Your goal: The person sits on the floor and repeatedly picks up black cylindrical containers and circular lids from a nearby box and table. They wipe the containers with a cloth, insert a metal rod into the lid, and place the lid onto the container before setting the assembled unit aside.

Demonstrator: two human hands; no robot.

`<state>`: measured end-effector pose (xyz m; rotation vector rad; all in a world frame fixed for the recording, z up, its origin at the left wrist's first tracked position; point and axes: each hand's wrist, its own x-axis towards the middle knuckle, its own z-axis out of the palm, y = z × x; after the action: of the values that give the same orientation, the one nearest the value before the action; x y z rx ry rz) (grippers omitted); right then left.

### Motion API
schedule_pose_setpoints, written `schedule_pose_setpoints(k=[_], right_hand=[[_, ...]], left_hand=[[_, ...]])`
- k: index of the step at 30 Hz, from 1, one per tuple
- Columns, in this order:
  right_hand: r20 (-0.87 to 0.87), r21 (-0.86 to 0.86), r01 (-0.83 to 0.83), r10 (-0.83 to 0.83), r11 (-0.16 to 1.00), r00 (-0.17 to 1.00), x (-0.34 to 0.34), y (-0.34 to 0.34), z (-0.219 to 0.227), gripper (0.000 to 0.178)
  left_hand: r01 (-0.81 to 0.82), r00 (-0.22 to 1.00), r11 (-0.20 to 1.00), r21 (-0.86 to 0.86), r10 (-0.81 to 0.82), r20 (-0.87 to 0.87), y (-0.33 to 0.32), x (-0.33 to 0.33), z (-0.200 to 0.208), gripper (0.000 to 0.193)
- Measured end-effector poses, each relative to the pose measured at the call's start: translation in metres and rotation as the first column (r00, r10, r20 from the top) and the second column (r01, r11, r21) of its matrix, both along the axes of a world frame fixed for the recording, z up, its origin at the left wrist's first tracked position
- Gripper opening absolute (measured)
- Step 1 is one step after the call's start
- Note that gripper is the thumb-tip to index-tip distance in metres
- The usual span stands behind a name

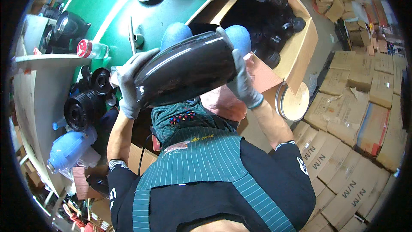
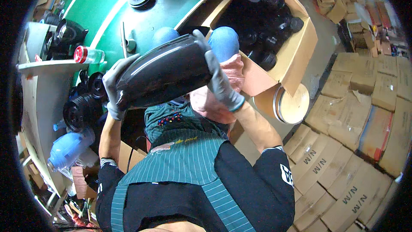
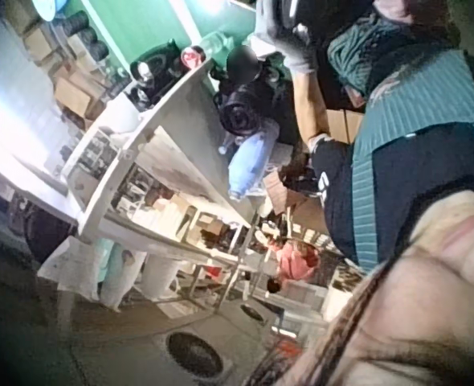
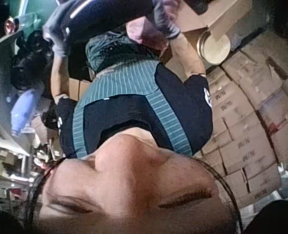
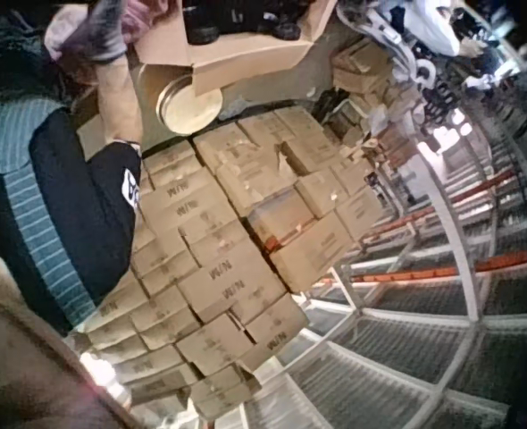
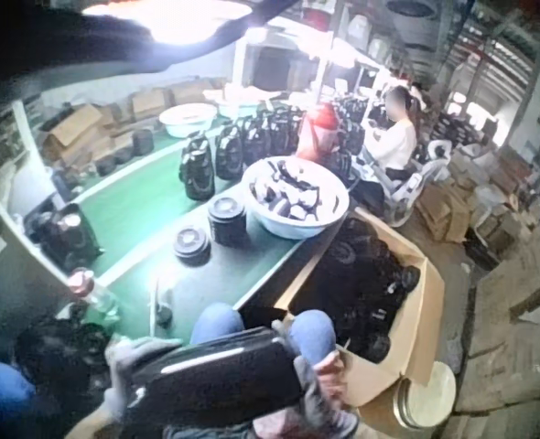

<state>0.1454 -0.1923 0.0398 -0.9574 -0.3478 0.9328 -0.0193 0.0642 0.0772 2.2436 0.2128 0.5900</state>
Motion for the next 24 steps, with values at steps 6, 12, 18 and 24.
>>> schedule_pose_setpoints(k=[6,12,18,24], right_hand=[[-0.303,0.018,0.094,-0.085,0.995,0.949,0.006,-0.024,-0.047,0.087],[0.531,-0.197,0.206,-0.073,0.958,0.844,0.003,-0.023,-0.064,0.099],[0.849,-0.131,0.342,-0.073,0.93,0.524,-0.012,-0.017,-0.045,0.116],[-0.006,0.114,0.023,-0.022,0.993,1.0,-0.008,-0.02,-0.025,0.079]], left_hand=[[0.258,0.96,0.902,-0.346,-0.281,-0.018,-0.024,0.025,0.067,0.069],[0.278,0.96,0.948,-0.156,-0.269,0.081,-0.051,0.024,0.08,0.071],[0.07,0.973,0.956,0.286,-0.129,0.192,-0.053,0.013,0.083,0.058],[0.091,0.972,0.989,0.117,-0.114,0.205,-0.053,0.019,0.093,0.052]])
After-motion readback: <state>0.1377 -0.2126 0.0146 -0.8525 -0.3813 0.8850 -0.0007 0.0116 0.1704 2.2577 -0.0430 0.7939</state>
